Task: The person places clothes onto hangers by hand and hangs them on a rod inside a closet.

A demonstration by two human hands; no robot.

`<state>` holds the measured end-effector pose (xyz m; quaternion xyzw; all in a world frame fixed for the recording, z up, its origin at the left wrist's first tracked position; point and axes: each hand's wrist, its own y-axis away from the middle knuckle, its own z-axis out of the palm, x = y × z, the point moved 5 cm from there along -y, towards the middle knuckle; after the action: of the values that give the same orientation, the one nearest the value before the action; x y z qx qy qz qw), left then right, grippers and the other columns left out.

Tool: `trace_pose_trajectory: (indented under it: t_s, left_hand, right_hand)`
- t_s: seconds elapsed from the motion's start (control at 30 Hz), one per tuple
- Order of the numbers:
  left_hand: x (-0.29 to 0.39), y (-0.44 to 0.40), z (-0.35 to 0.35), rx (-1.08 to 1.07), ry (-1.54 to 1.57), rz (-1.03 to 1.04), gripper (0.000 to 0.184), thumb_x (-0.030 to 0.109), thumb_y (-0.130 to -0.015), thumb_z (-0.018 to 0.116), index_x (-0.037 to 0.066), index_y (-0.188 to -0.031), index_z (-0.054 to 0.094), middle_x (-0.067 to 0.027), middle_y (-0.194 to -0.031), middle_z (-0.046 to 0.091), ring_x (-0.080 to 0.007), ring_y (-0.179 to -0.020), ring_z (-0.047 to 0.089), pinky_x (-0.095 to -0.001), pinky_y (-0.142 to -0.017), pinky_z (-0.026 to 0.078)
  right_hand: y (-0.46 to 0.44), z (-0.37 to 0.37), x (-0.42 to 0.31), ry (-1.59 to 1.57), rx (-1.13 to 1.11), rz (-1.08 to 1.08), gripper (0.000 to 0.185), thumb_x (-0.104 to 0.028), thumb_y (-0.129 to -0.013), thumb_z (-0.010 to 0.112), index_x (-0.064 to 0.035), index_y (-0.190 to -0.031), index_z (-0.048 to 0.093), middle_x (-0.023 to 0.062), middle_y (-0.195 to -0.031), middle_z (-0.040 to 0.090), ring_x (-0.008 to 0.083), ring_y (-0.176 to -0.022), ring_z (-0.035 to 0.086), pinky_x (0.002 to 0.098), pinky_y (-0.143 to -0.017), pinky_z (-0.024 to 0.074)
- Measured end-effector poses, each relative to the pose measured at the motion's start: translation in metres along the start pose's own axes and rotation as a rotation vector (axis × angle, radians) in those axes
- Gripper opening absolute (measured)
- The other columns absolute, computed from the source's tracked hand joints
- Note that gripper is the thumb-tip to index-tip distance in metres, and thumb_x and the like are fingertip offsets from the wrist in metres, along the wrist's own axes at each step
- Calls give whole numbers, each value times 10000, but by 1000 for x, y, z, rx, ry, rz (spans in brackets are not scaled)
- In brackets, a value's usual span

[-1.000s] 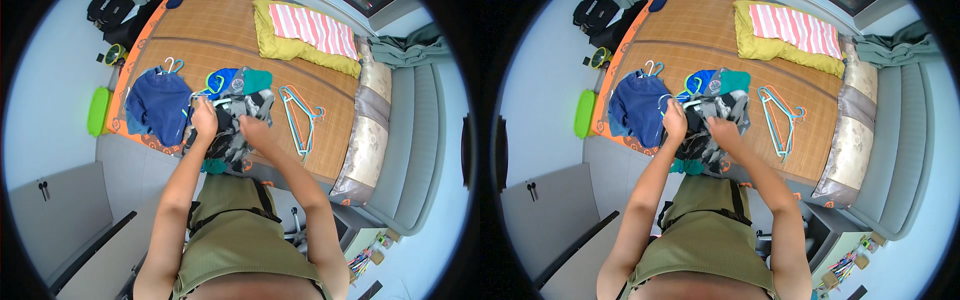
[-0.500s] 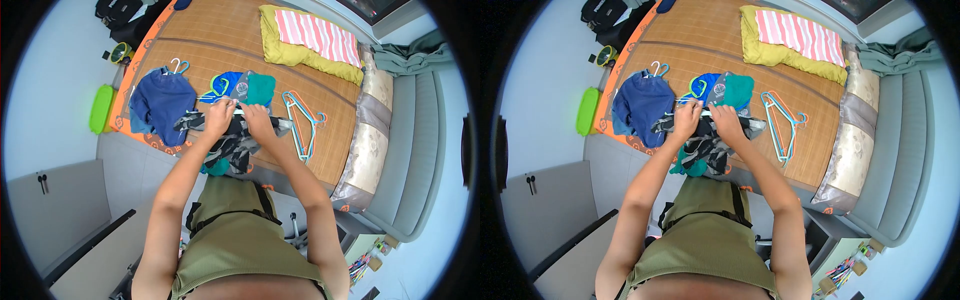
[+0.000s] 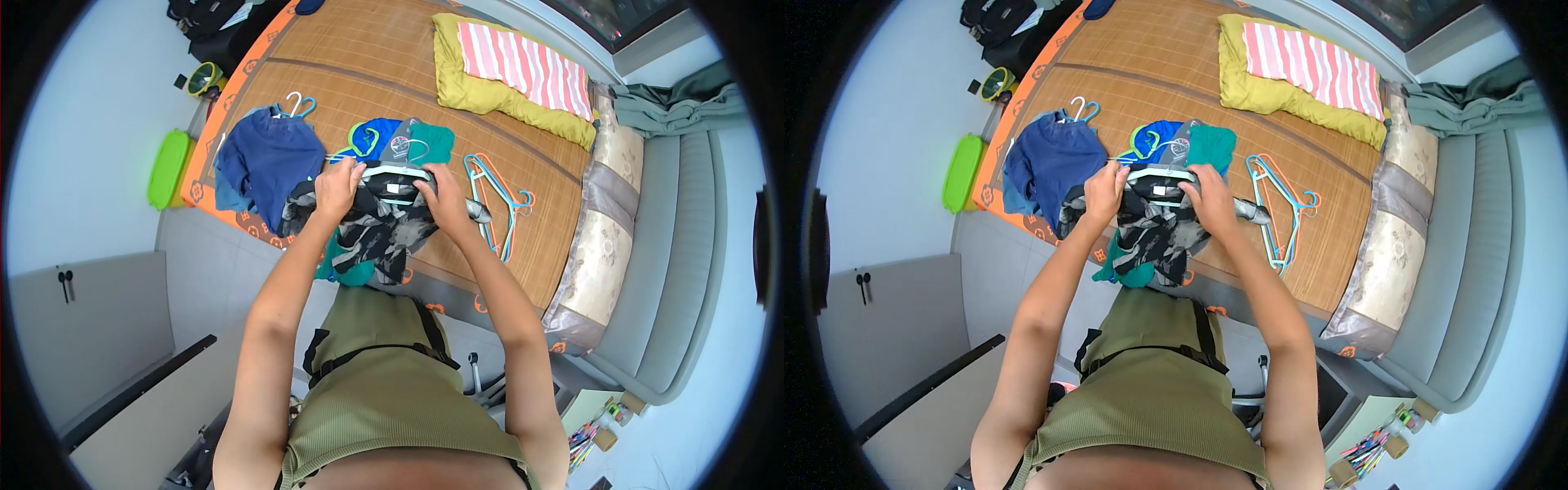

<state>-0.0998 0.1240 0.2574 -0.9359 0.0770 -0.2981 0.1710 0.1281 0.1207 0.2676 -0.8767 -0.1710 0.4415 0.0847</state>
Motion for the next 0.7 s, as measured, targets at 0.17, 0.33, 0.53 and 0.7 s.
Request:
trace_pose_trajectory:
  t_s: [0.17, 0.33, 0.53, 0.7]
  left_hand:
    - [-6, -2, -8, -16, -31, -84, 233, 275, -946, 516, 64, -850, 546, -160, -796, 609, -368, -751, 596, -445, -622, 449]
    - [8, -2, -9, -70, -60, 40, 260, 305, -878, 607, 51, -914, 566, -131, -934, 617, -328, -907, 575, -449, -797, 427]
    - [-48, 48, -31, 383, -224, -289, 708, 461, -806, 669, -12, -1283, 448, -199, -1262, 499, -351, -1232, 417, -484, -1079, 231]
    - [-143, 99, -2, 308, 280, -763, 789, 479, -747, 744, -18, -1290, 461, -226, -1269, 526, -395, -1206, 471, -469, -1038, 327]
  right_hand:
    - [16, -11, 17, 128, -76, -60, 242, -159, -869, 615, 7, -1043, 591, 178, -944, 581, 371, -915, 555, 436, -781, 446]
    - [13, -5, 15, 63, 27, -6, 222, -132, -887, 588, 31, -1038, 590, 199, -941, 585, 391, -908, 555, 432, -778, 444]
    - [-4, -13, 17, 23, 58, 2, 204, -125, -898, 576, 26, -1033, 602, 211, -918, 592, 395, -868, 564, 420, -763, 447]
    - [-26, 14, 11, -57, 35, 24, 222, -159, -917, 575, 30, -1029, 604, 193, -924, 623, 340, -866, 597, 372, -774, 457]
